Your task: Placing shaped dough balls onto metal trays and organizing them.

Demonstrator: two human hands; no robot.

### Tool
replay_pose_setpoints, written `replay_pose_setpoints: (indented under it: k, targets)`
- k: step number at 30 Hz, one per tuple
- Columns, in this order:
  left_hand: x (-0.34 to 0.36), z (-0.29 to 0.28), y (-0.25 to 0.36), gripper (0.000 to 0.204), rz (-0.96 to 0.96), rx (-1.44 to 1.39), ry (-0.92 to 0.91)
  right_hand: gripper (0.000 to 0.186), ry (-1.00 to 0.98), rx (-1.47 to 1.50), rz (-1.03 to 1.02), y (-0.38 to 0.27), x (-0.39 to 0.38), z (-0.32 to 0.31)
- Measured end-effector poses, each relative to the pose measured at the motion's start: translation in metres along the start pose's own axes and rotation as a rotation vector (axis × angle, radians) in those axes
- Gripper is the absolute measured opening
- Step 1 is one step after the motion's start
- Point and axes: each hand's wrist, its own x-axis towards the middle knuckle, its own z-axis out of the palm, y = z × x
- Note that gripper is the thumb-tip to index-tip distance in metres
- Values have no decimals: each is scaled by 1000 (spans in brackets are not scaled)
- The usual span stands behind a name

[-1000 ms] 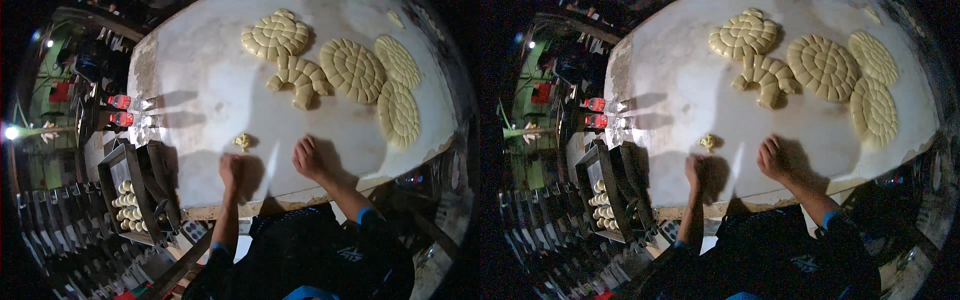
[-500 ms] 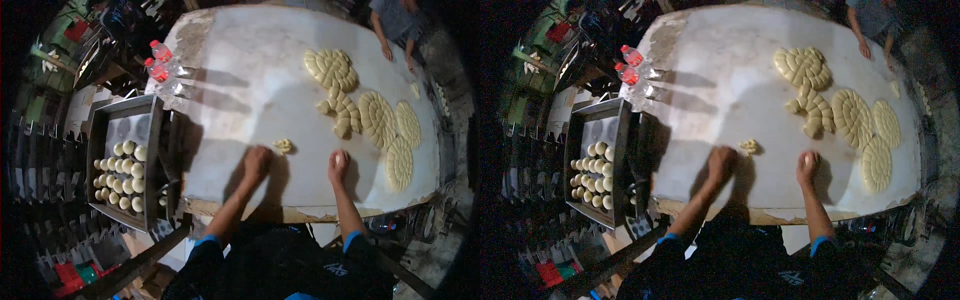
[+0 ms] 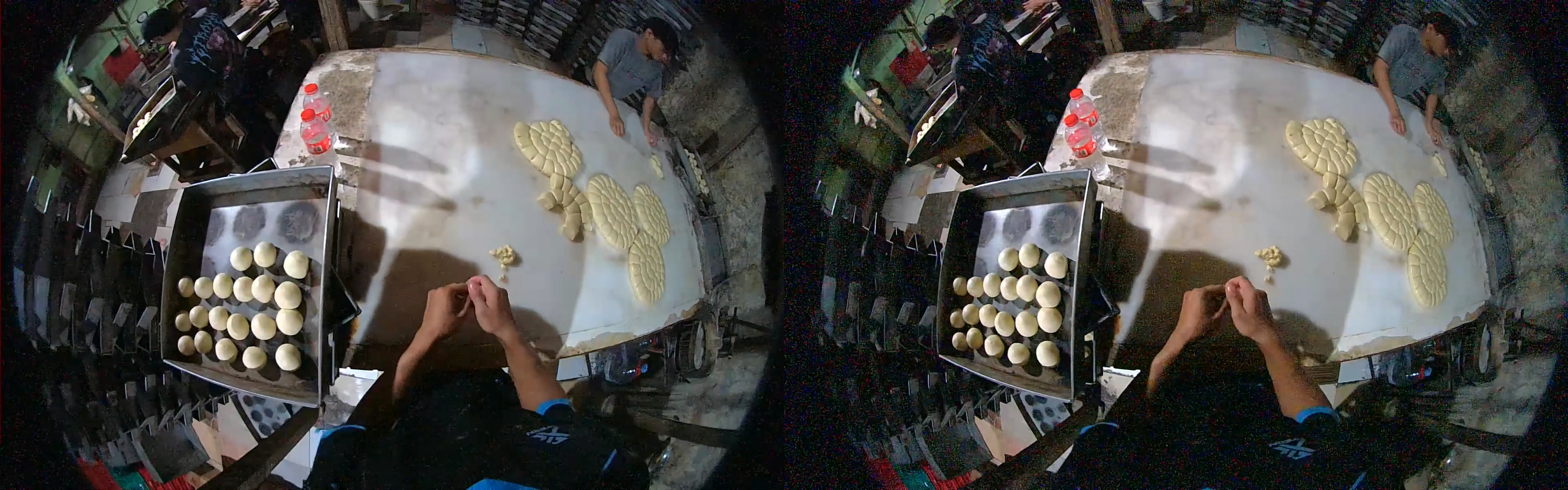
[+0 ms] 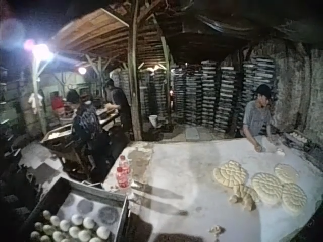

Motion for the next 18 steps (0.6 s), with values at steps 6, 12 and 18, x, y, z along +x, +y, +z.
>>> replay_pose_setpoints:
  k: [6, 12, 18]
  targets:
    - [7, 35, -15, 24, 249, 32, 60, 21, 177, -285, -172, -11, -10, -26]
    - [35, 88, 10, 15, 384, 172, -240, 22, 405, -383, -214, 57, -31, -83]
    - [95, 124, -4, 41, 13, 631, 67, 28, 404, -540, -62, 149, -34, -189]
